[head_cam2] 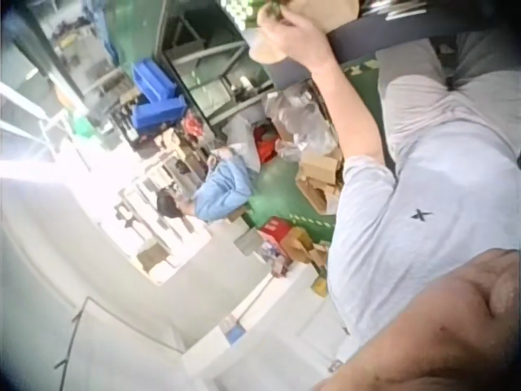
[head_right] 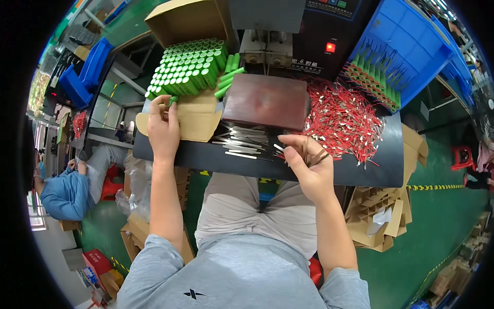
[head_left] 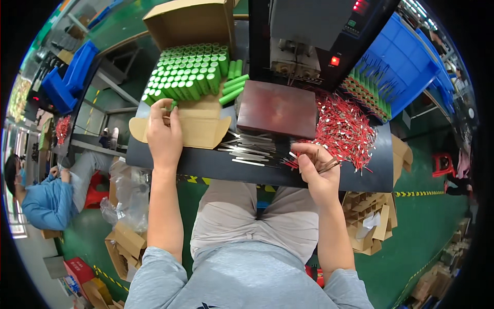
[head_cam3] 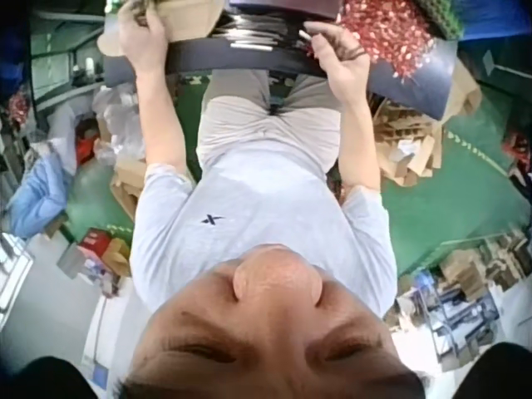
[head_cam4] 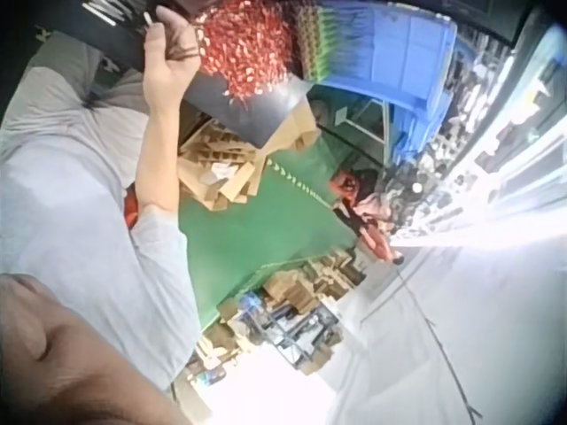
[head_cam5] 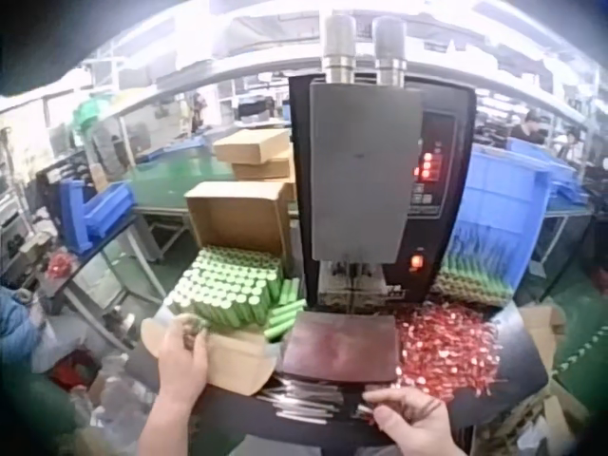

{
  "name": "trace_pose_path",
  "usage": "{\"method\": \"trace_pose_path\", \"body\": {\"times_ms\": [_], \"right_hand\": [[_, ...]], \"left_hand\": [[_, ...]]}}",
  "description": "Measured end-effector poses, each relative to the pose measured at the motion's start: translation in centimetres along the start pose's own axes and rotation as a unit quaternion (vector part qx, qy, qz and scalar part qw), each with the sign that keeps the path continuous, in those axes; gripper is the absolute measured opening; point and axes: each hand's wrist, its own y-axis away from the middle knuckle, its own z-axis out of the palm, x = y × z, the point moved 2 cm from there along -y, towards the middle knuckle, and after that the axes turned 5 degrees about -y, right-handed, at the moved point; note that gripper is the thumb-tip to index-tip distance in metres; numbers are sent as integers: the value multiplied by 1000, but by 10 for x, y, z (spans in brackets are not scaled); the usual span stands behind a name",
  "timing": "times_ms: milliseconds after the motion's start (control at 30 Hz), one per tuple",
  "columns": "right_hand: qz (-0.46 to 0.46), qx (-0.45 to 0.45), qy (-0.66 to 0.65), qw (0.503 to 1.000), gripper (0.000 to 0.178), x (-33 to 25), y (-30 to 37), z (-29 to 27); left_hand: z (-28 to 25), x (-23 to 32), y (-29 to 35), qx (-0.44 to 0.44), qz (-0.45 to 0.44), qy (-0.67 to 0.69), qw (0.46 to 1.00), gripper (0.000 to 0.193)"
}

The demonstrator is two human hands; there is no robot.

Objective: Assembling battery cells into fixtures and using a spot welder to join them.

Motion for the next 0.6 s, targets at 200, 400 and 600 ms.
{"method": "trace_pose_path", "body": {"times_ms": [200,400,600], "right_hand": [[-9,-9,11,1000,17,0,0,0],[-5,-14,-11,1000,18,-2,-2,-3],[5,-22,-115,993,19,8,-2,-9]], "left_hand": [[-15,38,3,-62,-70,159,983,23],[-17,111,-3,-131,4,338,932,24],[2,151,-7,-196,70,274,939,25]]}}
